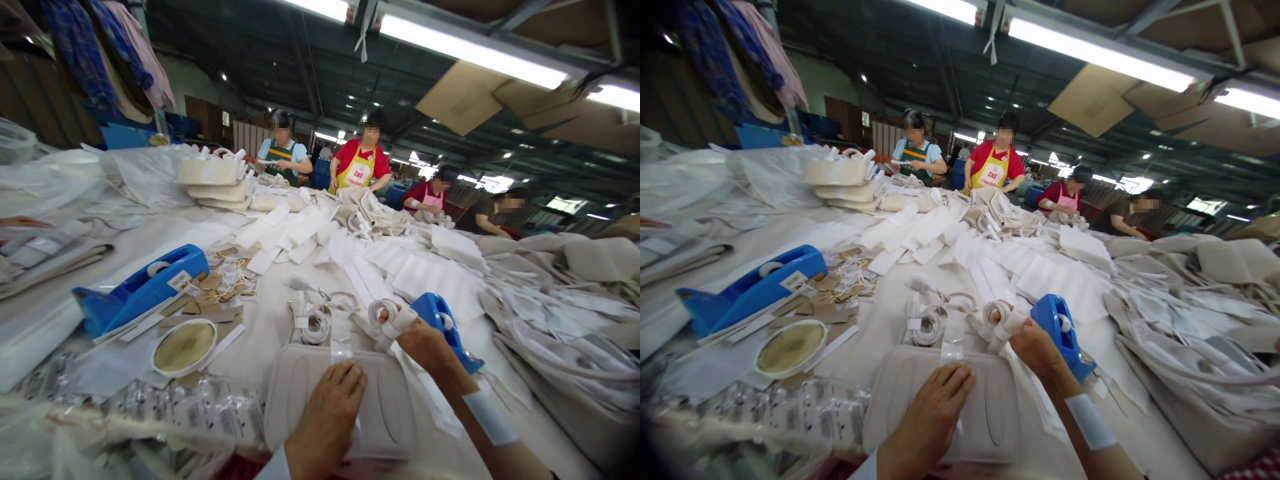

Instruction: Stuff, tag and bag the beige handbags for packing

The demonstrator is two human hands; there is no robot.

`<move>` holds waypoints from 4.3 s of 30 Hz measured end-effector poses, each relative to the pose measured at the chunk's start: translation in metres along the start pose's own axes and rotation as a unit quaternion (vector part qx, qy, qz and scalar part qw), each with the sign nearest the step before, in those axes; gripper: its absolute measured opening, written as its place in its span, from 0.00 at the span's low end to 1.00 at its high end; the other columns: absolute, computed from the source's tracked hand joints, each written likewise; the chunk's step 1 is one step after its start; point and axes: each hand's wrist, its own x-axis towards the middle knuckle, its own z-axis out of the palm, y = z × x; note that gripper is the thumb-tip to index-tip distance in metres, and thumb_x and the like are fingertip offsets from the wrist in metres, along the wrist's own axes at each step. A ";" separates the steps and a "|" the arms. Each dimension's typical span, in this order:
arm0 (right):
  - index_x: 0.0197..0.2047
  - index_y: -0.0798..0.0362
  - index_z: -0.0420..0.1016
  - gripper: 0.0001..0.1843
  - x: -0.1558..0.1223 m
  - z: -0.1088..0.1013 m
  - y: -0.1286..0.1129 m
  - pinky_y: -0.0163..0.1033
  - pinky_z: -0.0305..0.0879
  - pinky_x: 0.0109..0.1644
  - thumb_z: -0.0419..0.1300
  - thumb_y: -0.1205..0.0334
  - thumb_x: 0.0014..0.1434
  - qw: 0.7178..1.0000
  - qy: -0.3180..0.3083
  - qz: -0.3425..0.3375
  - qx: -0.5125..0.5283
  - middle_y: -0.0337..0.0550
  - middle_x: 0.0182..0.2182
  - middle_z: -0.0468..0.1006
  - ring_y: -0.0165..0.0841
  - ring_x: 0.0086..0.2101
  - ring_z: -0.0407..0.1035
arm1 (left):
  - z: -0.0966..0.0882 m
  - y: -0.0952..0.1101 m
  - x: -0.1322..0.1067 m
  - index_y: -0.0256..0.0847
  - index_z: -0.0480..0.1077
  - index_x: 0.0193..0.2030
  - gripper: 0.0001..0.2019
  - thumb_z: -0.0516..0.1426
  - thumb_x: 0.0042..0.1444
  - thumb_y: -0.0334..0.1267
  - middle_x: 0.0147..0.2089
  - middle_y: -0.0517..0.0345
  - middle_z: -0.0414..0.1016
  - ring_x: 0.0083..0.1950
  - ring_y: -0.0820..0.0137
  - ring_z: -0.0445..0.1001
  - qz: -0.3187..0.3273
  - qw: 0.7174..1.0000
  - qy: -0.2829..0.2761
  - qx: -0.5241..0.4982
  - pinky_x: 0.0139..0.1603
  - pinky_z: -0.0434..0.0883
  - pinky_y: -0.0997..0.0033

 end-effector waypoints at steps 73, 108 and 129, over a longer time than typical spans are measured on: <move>0.43 0.51 0.78 0.16 0.038 0.017 -0.013 0.47 0.67 0.53 0.56 0.56 0.55 0.993 0.087 0.057 0.063 0.45 0.41 0.81 0.39 0.43 0.73 | -0.003 0.000 0.000 0.36 0.57 0.66 0.27 0.49 0.59 0.25 0.65 0.52 0.63 0.65 0.61 0.58 0.008 1.000 0.002 -0.016 0.69 0.57 0.61; 0.48 0.52 0.73 0.25 0.004 0.030 -0.008 0.37 0.61 0.33 0.59 0.57 0.45 0.975 0.057 0.148 0.155 0.35 0.27 0.71 0.33 0.28 0.65 | 0.005 -0.006 0.000 0.37 0.56 0.67 0.32 0.48 0.54 0.20 0.67 0.52 0.61 0.67 0.60 0.58 0.008 1.000 -0.009 0.012 0.69 0.60 0.56; 0.48 0.51 0.74 0.20 0.014 0.034 0.010 0.42 0.67 0.38 0.55 0.53 0.55 0.989 0.000 0.103 0.108 0.40 0.30 0.75 0.35 0.31 0.69 | 0.004 -0.005 0.001 0.36 0.57 0.67 0.32 0.48 0.53 0.20 0.67 0.51 0.62 0.66 0.59 0.58 0.009 1.000 -0.003 0.003 0.69 0.60 0.56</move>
